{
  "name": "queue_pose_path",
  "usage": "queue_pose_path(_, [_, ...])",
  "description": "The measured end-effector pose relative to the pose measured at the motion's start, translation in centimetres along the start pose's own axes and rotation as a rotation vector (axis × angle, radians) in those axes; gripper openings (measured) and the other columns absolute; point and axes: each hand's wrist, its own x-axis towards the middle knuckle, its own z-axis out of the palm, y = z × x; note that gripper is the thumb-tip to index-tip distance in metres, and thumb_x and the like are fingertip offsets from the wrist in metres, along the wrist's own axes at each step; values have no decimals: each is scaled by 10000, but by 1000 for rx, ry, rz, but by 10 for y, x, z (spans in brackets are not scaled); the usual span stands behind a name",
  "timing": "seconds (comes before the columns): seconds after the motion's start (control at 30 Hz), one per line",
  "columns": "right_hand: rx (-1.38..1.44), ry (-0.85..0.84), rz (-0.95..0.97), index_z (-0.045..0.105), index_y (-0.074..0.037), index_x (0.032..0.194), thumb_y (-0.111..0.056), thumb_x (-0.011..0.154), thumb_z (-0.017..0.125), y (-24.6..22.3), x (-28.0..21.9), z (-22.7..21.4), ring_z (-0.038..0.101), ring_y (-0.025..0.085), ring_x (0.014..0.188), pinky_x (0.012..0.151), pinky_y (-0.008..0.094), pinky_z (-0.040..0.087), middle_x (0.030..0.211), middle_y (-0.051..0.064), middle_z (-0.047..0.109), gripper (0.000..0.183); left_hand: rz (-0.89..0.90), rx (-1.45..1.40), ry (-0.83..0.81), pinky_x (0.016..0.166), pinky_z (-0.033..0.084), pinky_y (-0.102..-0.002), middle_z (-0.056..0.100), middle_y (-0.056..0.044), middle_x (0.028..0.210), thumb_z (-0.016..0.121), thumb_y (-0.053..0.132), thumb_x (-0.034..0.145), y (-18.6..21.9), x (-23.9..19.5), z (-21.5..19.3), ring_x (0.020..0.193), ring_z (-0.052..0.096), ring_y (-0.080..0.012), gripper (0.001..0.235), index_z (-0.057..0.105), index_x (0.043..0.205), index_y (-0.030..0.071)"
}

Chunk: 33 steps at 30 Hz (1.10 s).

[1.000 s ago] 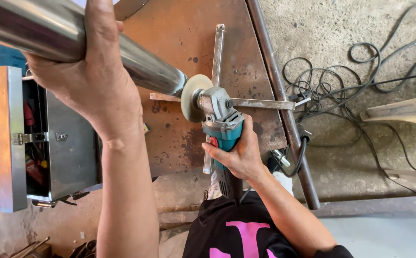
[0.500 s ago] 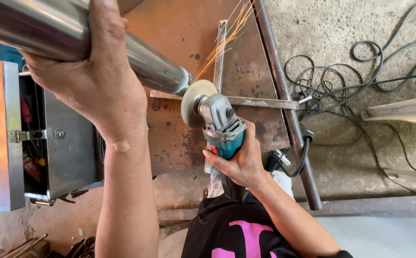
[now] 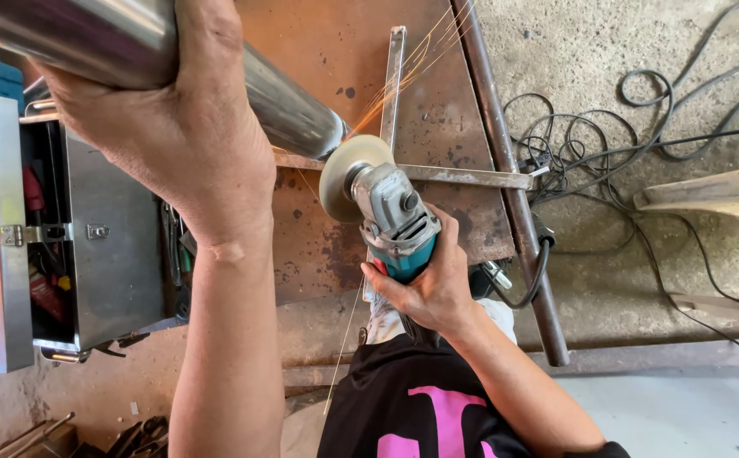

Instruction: Polish or grind the welded joint of a metal pipe using an angle grinder.

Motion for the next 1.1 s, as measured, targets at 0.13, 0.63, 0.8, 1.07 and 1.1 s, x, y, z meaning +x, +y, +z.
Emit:
queue_pose_path(0.13, [-59, 20, 22, 367, 45, 1370, -134, 768, 913, 2, -2, -2, 707, 187, 1060, 937, 332, 569, 1157, 154, 692, 832, -134, -236, -28, 713, 605, -345, 739, -78, 917, 829, 78, 974, 14, 15, 6, 713, 761, -150, 372, 527, 1187, 41])
queue_pose_path(0.63, [279, 11, 209, 372, 13, 1355, -54, 806, 871, 9, 3, 9, 665, 78, 868, 788, 278, 596, 1079, 64, 678, 745, -42, -325, -309, 821, 560, -439, 635, -111, 1043, 845, -53, 1199, -33, 22, -34, 851, 683, -268, 448, 454, 1358, 97])
queue_pose_path(0.8, [262, 20, 184, 384, 14, 1346, -68, 805, 880, 11, 6, 13, 667, 82, 859, 792, 282, 595, 1069, 66, 686, 739, -41, -314, -286, 819, 564, -446, 638, -115, 1033, 835, -67, 1168, -36, 21, -35, 848, 684, -272, 435, 481, 1370, 83])
queue_pose_path(1.07, [279, 22, 178, 377, 10, 1361, -94, 809, 882, 16, 10, 16, 669, 82, 884, 817, 282, 599, 1109, 68, 679, 756, -111, -260, -240, 833, 564, -424, 673, -133, 1006, 824, -82, 1145, -22, 20, -30, 834, 702, -268, 424, 484, 1342, 77])
queue_pose_path(1.1, [237, 27, 122, 369, 13, 1369, -93, 814, 883, 16, 10, 15, 677, 89, 912, 840, 286, 595, 1123, 72, 684, 764, -59, -264, -274, 833, 566, -412, 672, -126, 1024, 800, -88, 1154, -24, 21, -30, 847, 697, -258, 411, 492, 1363, 87])
